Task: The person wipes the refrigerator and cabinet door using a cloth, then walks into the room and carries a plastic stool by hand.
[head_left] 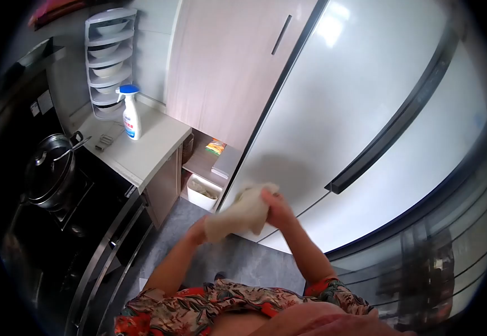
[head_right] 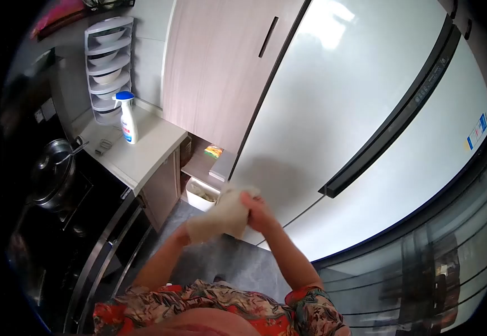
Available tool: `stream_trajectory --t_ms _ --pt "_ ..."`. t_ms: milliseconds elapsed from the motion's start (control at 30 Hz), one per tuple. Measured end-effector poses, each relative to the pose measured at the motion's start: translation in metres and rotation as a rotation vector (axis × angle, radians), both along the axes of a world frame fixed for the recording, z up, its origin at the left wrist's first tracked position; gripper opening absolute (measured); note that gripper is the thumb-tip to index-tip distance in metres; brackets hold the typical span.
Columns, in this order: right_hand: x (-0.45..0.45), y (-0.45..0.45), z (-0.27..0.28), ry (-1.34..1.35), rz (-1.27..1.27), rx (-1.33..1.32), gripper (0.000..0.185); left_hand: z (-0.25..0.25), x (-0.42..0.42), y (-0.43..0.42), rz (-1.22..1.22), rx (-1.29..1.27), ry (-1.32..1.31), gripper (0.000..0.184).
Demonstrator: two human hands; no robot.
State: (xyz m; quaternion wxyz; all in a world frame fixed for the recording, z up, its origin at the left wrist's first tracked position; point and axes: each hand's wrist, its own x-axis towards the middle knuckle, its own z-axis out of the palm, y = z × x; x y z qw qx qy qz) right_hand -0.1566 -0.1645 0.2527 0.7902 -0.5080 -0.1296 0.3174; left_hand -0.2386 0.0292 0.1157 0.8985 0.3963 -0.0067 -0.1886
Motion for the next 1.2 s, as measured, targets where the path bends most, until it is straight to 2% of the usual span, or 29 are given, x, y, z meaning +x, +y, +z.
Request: stream_trajectory --t_ms 33,100,200,233,300,400,467,533,567,633,667,700,733,800,833,933,967,1000,1100,1200 --pt "0.019 -0.008 0.012 -0.070 -0.002 0.077 0.039 0.002 0.009 0.000 0.031 0.038 0.017 0.023" --pt "0.049 -0.028 0.053 -0.230 -0.099 0.139 0.041 0.010 0.026 0.001 0.036 0.345 -0.017 0.020" --pt "0.074 -0.049 0.128 -0.495 -0.467 0.097 0.033 0.014 0.044 -0.003 0.119 0.318 0.021 0.016" --pt "0.077 -0.048 0.148 -0.718 -0.577 0.110 0.027 0.012 0.050 -0.007 0.144 0.307 0.039 0.017" --pt "0.092 -0.050 0.169 -1.056 -0.784 -0.206 0.025 0.005 0.061 -0.016 0.151 0.270 0.068 0.017" --pt "0.152 -0.033 0.165 -1.681 -1.010 -0.637 0.024 -0.004 0.070 -0.022 0.142 0.263 0.116 0.017" --pt "0.185 -0.018 0.170 -1.992 -1.045 -0.922 0.032 -0.011 0.076 -0.026 0.124 0.260 0.148 0.017" --pt "0.221 -0.006 0.188 -2.305 -1.091 -1.031 0.039 -0.020 0.080 -0.021 0.122 0.305 0.171 0.018" --pt "0.242 -0.002 0.205 -2.467 -1.133 -0.977 0.040 -0.022 0.085 -0.012 0.123 0.332 0.180 0.018" --pt "0.245 0.015 0.273 -2.408 -1.093 -1.338 0.050 -0.023 0.093 0.005 0.148 0.383 0.192 0.019" --pt "0.252 0.024 0.321 -2.596 -1.235 -1.248 0.047 -0.023 0.097 0.011 0.155 0.406 0.201 0.019" --pt "0.238 0.039 0.372 -2.369 -1.154 -1.605 0.037 -0.024 0.102 0.017 0.154 0.387 0.189 0.019" --pt "0.289 0.033 0.435 -2.482 -1.361 -1.507 0.030 -0.025 0.108 0.024 0.152 0.374 0.176 0.019" --pt "0.200 0.068 0.470 -1.967 -1.209 -1.090 0.037 -0.017 0.119 0.042 0.169 0.370 0.166 0.020" --pt "0.226 0.064 0.501 -2.038 -1.230 -0.795 0.038 -0.009 0.122 0.047 0.188 0.370 0.170 0.020" --pt "0.144 0.101 0.419 -1.672 -1.105 -0.449 0.041 -0.013 0.128 0.063 0.224 0.373 0.180 0.018" --pt "0.248 0.055 0.431 -2.252 -1.072 -1.016 0.027 -0.018 0.132 0.070 0.237 0.375 0.175 0.017" --pt "0.265 0.049 0.364 -2.390 -1.154 -0.791 0.028 -0.023 0.135 0.074 0.224 0.368 0.184 0.017" --pt "0.245 0.029 0.233 -2.523 -0.896 -1.310 0.039 -0.027 0.153 0.089 0.206 0.392 0.168 0.016" --pt "0.245 -0.011 0.241 -2.447 -0.665 -1.679 0.031 -0.019 0.167 0.087 0.199 0.435 0.132 0.017"
